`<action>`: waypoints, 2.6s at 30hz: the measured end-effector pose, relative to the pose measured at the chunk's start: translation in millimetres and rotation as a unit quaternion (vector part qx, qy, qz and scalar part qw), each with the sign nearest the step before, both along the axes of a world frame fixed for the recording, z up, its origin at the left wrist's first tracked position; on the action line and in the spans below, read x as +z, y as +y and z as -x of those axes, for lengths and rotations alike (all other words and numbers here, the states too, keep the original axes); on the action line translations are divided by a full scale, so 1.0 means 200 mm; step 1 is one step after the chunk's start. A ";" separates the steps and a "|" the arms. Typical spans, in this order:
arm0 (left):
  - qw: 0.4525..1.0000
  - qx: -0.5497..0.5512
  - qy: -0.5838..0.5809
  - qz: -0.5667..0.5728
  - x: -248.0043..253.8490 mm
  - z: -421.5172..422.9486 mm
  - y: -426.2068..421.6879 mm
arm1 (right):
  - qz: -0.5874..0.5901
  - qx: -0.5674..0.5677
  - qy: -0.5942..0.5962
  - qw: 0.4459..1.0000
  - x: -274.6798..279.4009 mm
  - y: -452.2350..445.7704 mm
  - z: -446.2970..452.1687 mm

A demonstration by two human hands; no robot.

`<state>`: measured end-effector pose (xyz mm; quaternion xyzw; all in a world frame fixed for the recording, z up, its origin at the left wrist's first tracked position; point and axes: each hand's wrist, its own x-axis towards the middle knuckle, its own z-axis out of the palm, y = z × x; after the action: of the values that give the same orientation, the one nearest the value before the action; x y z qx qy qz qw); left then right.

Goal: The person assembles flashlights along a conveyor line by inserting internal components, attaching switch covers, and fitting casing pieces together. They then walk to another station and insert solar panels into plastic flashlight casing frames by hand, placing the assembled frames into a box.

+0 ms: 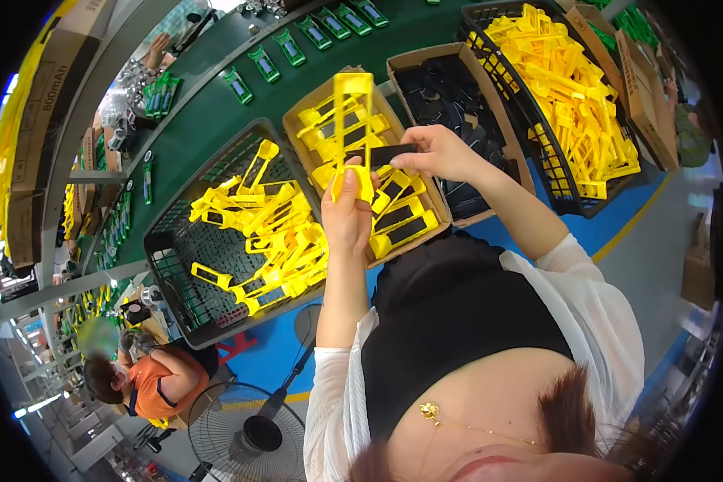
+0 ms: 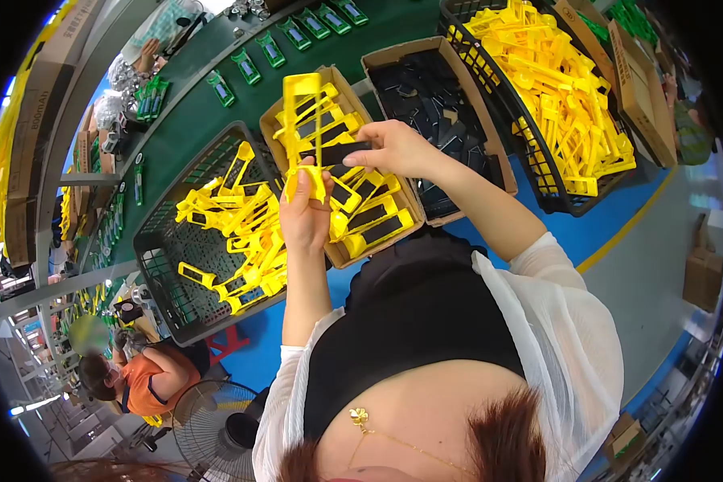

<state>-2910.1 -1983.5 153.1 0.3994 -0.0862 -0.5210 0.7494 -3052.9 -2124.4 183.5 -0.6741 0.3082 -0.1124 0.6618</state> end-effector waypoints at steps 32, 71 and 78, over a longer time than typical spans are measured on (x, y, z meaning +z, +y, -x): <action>0.947 -0.158 -0.220 -0.173 -0.26 -0.20 0.17 | 0.380 0.071 0.304 0.871 -0.13 0.08 0.00; 0.885 -0.290 -0.299 -0.208 -0.13 -0.14 0.21 | -0.143 0.011 0.079 0.987 -0.31 -0.02 0.15; 0.791 -0.293 -0.483 -0.236 -0.03 -0.19 0.25 | -0.115 -0.067 0.041 0.990 -0.16 -0.21 0.38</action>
<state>-2873.0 -1933.9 146.5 0.7192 -0.4238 -0.4589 0.3043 -3129.3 -2166.4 152.0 -0.5750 0.3905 -0.0927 0.7129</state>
